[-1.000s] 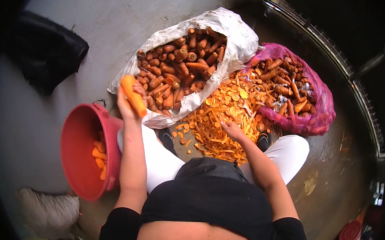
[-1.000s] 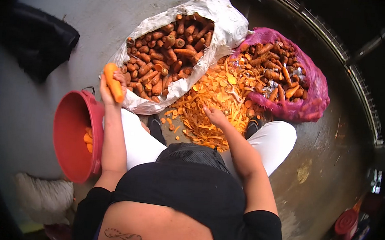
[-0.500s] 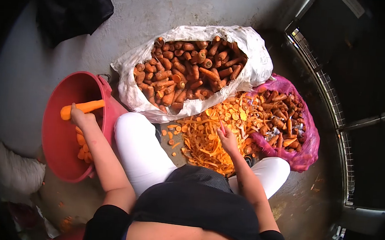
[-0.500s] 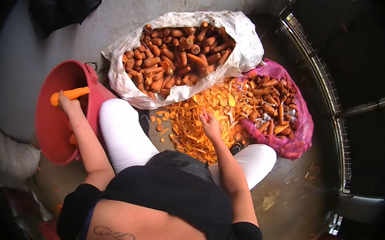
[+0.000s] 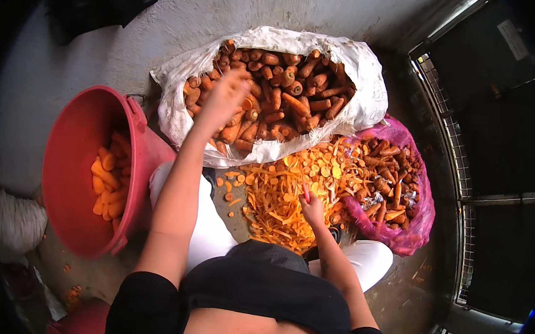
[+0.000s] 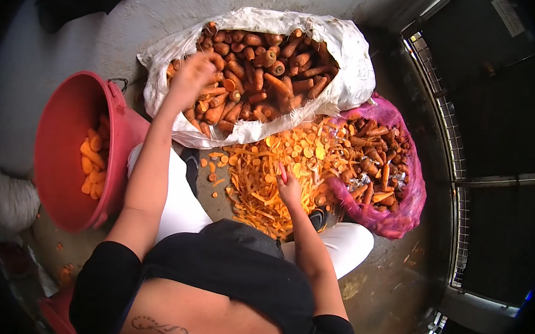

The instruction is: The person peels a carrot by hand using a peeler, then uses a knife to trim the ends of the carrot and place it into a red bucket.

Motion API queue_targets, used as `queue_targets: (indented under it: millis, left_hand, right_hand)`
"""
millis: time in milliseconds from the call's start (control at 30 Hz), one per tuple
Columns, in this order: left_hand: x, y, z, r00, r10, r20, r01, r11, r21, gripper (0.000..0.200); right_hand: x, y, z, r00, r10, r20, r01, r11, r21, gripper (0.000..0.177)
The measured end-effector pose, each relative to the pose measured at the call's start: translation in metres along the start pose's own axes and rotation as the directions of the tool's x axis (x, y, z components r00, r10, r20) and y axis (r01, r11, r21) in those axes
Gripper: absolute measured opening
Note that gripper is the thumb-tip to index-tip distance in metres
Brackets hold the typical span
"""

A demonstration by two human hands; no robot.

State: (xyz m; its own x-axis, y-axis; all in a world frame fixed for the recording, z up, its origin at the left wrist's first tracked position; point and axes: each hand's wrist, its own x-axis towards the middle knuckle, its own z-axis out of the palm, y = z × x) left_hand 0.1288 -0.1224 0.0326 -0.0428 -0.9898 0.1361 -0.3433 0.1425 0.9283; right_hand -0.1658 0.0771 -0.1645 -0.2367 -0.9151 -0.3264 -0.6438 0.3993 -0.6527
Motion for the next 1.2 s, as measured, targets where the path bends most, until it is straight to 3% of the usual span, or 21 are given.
queue_targets:
  millis: [33,67,100,167,267,300,400,533,600,867,1000,1200]
  left_hand:
    - [-0.004,0.007,0.009,0.971,-0.091,0.222,0.042,0.975,0.217,0.038]
    - [0.000,-0.023,0.024,0.927,-0.044,0.371,-0.143,0.876,0.461,0.041]
    - [-0.001,-0.035,0.033,0.836,-0.164,0.525,-0.200,0.798,0.568,0.050]
    - [-0.002,-0.047,0.039,0.689,-0.334,0.643,-0.269,0.706,0.655,0.053]
    - [0.010,-0.058,0.046,0.739,-0.349,0.576,-0.182,0.720,0.670,0.052]
    - [0.013,-0.057,0.046,0.798,-0.291,0.528,-0.175,0.727,0.664,0.052]
    - [0.020,-0.076,0.047,0.858,-0.245,0.451,-0.152,0.719,0.678,0.044]
    - [0.031,-0.073,0.047,0.731,-0.493,0.472,-0.114,0.593,0.797,0.049]
    - [0.030,-0.073,0.049,0.701,-0.509,0.500,-0.102,0.623,0.776,0.049]
    - [0.019,-0.083,0.049,0.763,-0.402,0.506,-0.128,0.674,0.728,0.044]
    - [0.017,-0.083,0.051,0.775,-0.395,0.494,-0.115,0.680,0.724,0.043]
    - [0.014,-0.083,0.057,0.809,-0.336,0.482,-0.146,0.679,0.719,0.040]
  right_hand:
    - [0.007,-0.002,0.001,0.999,0.033,0.008,-0.033,0.999,-0.035,0.030]
    - [0.017,-0.003,0.004,1.000,0.018,-0.003,-0.018,0.999,-0.034,0.030]
    - [0.028,-0.004,0.009,1.000,0.001,-0.014,-0.002,0.999,-0.034,0.030]
    - [0.053,-0.015,0.013,1.000,0.002,0.001,-0.002,1.000,0.001,0.029]
    - [0.108,-0.030,0.024,1.000,0.004,0.006,-0.004,0.998,-0.055,0.030]
    - [0.127,-0.033,0.029,0.999,0.013,-0.031,-0.014,1.000,-0.006,0.031]
    - [0.185,-0.046,0.044,0.994,-0.014,-0.108,0.012,1.000,-0.020,0.027]
    - [0.247,-0.058,0.069,0.960,-0.196,-0.202,0.178,0.979,-0.102,0.024]
    - [0.269,-0.064,0.082,0.945,-0.234,-0.227,0.219,0.971,-0.091,0.025]
    - [0.318,-0.076,0.127,0.987,-0.104,-0.120,0.098,0.994,-0.052,0.040]
    - [0.325,-0.085,0.129,0.994,-0.027,-0.103,0.011,0.989,-0.148,0.027]
    - [0.319,-0.072,0.121,0.940,-0.271,-0.205,0.249,0.960,-0.128,0.027]
